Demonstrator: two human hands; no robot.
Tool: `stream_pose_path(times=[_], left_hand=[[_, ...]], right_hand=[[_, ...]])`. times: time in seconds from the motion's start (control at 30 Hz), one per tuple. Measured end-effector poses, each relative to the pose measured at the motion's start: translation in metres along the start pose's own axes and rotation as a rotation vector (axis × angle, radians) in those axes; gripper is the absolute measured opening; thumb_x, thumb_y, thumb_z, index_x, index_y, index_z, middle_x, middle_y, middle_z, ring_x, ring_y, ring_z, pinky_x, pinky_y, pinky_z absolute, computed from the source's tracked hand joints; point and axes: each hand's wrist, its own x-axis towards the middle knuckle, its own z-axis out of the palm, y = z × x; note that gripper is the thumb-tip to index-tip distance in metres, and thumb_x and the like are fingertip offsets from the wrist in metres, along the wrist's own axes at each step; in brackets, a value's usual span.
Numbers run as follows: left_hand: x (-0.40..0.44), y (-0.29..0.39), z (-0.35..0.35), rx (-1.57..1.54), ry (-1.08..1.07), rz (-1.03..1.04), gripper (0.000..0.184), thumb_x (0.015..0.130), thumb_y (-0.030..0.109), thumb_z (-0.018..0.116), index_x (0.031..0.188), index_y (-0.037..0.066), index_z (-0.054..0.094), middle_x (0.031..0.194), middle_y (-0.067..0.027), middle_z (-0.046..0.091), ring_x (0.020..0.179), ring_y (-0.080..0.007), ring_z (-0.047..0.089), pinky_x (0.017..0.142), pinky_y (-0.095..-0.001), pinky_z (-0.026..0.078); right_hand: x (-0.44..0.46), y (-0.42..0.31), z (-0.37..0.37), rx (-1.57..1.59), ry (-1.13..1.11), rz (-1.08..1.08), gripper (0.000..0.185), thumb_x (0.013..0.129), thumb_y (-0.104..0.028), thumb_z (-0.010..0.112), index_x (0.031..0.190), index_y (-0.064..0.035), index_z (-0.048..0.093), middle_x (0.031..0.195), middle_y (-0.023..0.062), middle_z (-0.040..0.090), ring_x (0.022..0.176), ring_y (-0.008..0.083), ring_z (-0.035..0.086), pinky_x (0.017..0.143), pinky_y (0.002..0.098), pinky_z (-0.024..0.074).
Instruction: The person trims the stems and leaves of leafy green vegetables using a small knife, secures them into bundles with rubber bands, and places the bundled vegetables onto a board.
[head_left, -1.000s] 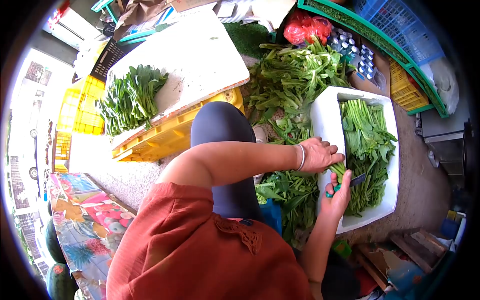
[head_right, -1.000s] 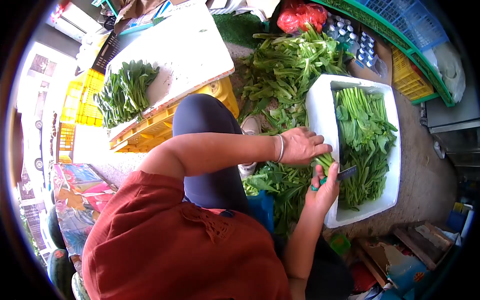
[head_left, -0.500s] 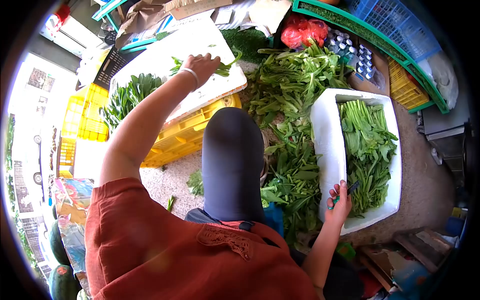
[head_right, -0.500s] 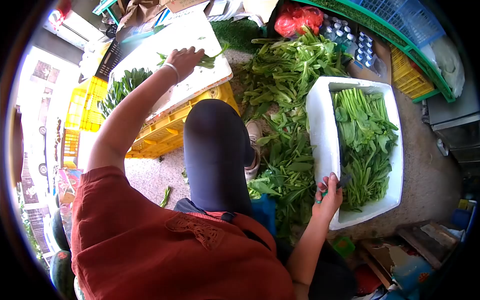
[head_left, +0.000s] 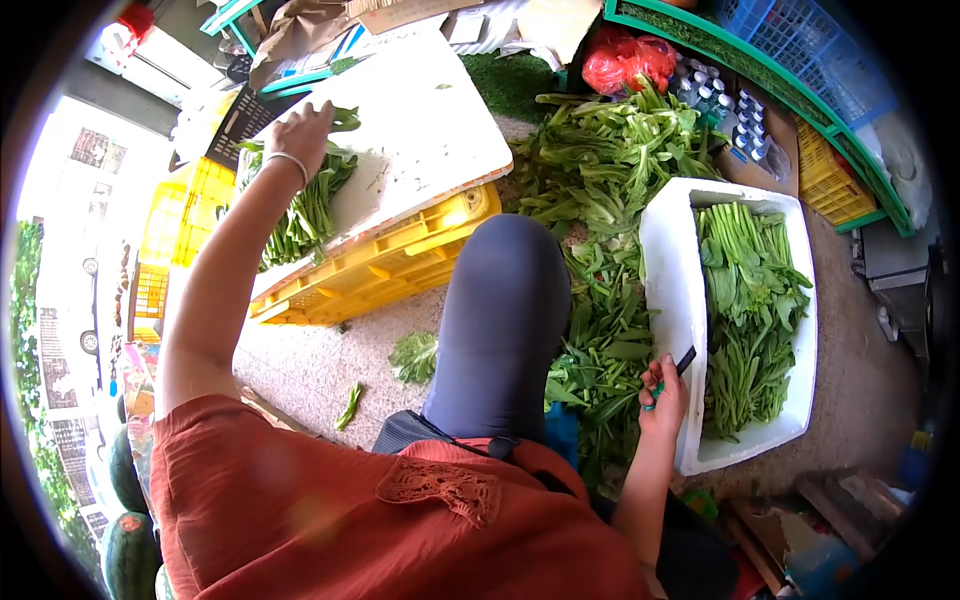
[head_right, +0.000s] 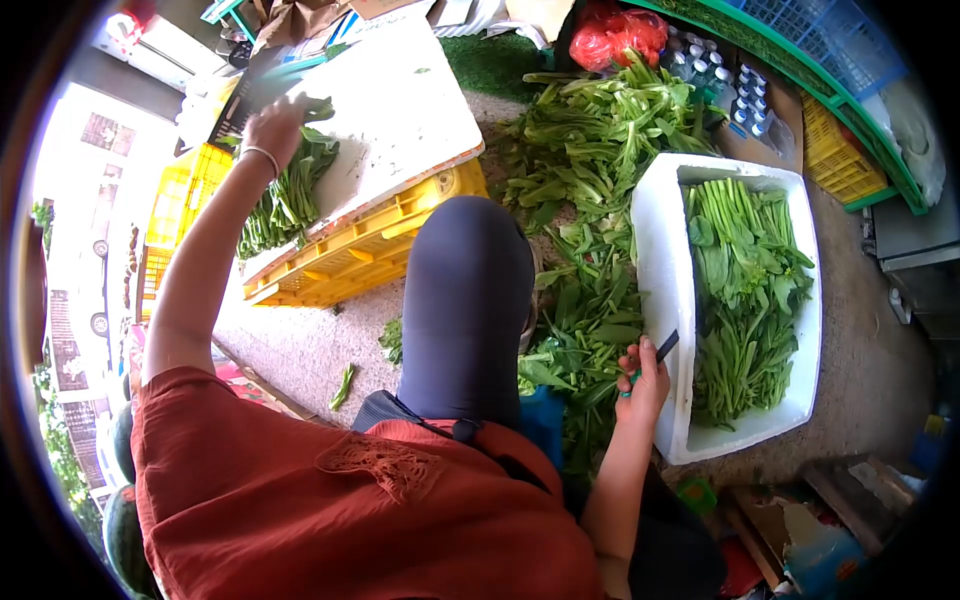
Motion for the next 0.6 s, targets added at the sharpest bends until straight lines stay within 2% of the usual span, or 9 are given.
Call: stream_pose_path(times=[0.13,0.2,0.27,0.3,0.4,0.43,0.47,0.57,0.6], left_hand=[[0.009,0.066,0.027,-0.423,-0.091,0.174,0.044,0.085,0.007,0.042,0.128,0.01,0.034,0.109,-0.0144,0.052,0.098,-0.0254,0.055,0.082,-0.042,0.046],[0.009,0.116,0.011,-0.443,-0.163,0.09,0.048,0.086,0.008,0.041,0.132,0.012,0.03,0.113,-0.0126,0.05,0.104,-0.0255,0.051,0.088,-0.0433,0.041],[0.01,0.139,0.015,-0.477,-0.062,0.196,0.049,0.087,0.009,0.039,0.135,0.013,0.027,0.117,-0.0129,0.048,0.109,-0.0271,0.047,0.095,-0.0456,0.034],[0.016,0.148,0.037,-0.513,0.079,0.225,0.055,0.082,0.009,0.045,0.134,0.013,0.028,0.112,-0.0127,0.05,0.103,-0.0278,0.05,0.093,-0.0423,0.034],[0.024,0.161,0.065,-0.67,0.233,0.213,0.057,0.082,0.007,0.041,0.136,0.008,0.023,0.118,-0.0162,0.046,0.109,-0.0297,0.046,0.096,-0.0423,0.032],[0.026,0.161,0.063,-0.629,0.014,0.218,0.061,0.082,0.007,0.038,0.138,0.006,0.015,0.132,-0.0173,0.035,0.122,-0.0304,0.035,0.102,-0.0407,0.027],[0.027,0.161,0.061,-0.629,0.013,0.215,0.061,0.082,0.007,0.038,0.138,0.006,0.015,0.132,-0.0173,0.035,0.122,-0.0304,0.035,0.102,-0.0407,0.027],[0.029,0.15,0.044,-0.567,-0.253,0.317,0.063,0.084,0.012,0.035,0.139,0.006,0.005,0.144,-0.0166,0.014,0.134,-0.0262,0.013,0.109,-0.0383,0.016],[0.031,0.148,0.04,-0.57,-0.251,0.31,0.063,0.084,0.012,0.035,0.139,0.006,0.005,0.144,-0.0166,0.014,0.134,-0.0262,0.013,0.109,-0.0383,0.016]], right_hand=[[-0.001,0.0,0.005,-0.004,-0.025,0.0,0.025,0.08,-0.025,0.065,0.095,-0.0076,0.056,0.077,-0.0002,0.057,0.06,0.0082,0.053,0.039,0.0197,0.0287],[-0.005,-0.003,0.003,-0.006,-0.014,-0.005,0.025,0.08,-0.025,0.064,0.095,-0.0076,0.055,0.077,-0.0002,0.056,0.06,0.0081,0.053,0.039,0.0197,0.0288],[-0.008,-0.007,-0.001,-0.016,-0.001,-0.011,0.025,0.08,-0.025,0.064,0.095,-0.0077,0.055,0.077,-0.0003,0.056,0.06,0.008,0.053,0.04,0.0197,0.0288],[-0.01,-0.009,-0.003,-0.016,0.014,-0.026,0.024,0.081,-0.025,0.064,0.095,-0.0077,0.055,0.076,-0.0004,0.056,0.061,0.0079,0.052,0.04,0.0197,0.0289],[-0.01,-0.008,-0.009,-0.02,0.048,-0.033,0.024,0.081,-0.025,0.063,0.096,-0.0075,0.055,0.076,-0.0004,0.056,0.061,0.0078,0.052,0.04,0.0198,0.0288],[-0.008,-0.007,-0.011,-0.025,0.065,-0.027,0.024,0.081,-0.025,0.063,0.096,-0.0073,0.055,0.076,-0.0002,0.056,0.062,0.0079,0.052,0.04,0.0199,0.0287],[-0.007,-0.004,-0.012,-0.027,0.062,-0.026,0.024,0.081,-0.025,0.063,0.096,-0.0073,0.055,0.076,-0.0002,0.056,0.062,0.0079,0.052,0.04,0.0199,0.0287],[-0.002,0.005,-0.016,-0.02,0.058,0.024,0.025,0.081,-0.024,0.063,0.098,-0.0069,0.055,0.077,0.0004,0.056,0.062,0.0081,0.052,0.04,0.0203,0.0289],[-0.003,0.008,-0.016,-0.017,0.041,0.03,0.025,0.082,-0.023,0.063,0.099,-0.0066,0.055,0.077,0.0006,0.056,0.062,0.0083,0.052,0.04,0.0206,0.0291]])
